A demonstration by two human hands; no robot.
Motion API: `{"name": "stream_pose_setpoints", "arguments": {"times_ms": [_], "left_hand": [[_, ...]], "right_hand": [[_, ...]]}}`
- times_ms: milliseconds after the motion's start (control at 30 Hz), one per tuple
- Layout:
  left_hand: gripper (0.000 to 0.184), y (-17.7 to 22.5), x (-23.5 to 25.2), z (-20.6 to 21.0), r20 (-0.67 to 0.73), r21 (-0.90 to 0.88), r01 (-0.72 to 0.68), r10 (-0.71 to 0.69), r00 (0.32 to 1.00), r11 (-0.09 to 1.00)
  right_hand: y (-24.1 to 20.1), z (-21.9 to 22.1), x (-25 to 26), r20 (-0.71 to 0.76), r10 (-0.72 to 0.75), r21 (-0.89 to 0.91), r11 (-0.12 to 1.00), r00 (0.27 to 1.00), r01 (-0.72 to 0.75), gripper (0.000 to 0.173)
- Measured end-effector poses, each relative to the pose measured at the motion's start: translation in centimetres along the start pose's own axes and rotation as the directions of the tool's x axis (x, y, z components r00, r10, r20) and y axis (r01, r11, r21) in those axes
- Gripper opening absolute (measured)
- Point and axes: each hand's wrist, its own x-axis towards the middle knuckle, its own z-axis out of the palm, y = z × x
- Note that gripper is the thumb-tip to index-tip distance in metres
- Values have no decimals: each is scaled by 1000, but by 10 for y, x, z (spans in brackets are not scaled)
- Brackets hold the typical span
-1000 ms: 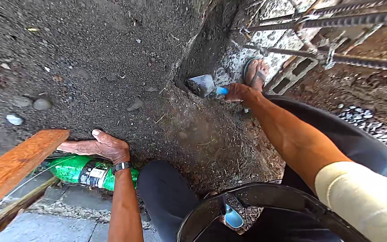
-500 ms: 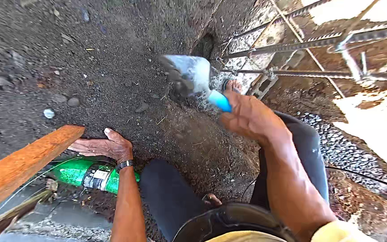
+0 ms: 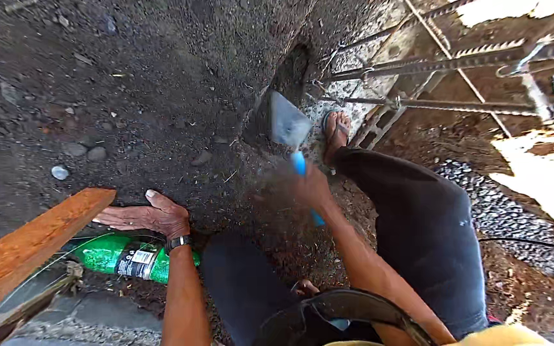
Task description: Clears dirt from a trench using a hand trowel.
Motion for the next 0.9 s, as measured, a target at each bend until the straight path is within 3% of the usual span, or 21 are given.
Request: {"name": "stream_pose_setpoints", "arguments": {"times_ms": [167,367,500,700,900], "left_hand": [[101,4,1,1,-19,12,-27,27,999,1000],[102,11,3,4,-7,4,-33,33,999,999],[100,12,3,2,9,2,-30,30,1000,1000],[96,17,4,0,26,-3,5,-5,1000,1000],[101,11,4,2,7,-23,-34,34,999,999]], "right_hand": [[93,27,114,-79,244,76,968,967,-238,48],[129,37,188,-133,410,53,912,902,-406,63],[128,62,182,-85,366,69,930,927,-361,57],[102,64,169,75,141,-259,959,987,-117,53],[69,51,186,-16,153,-208,966,988,-153,52]]}}
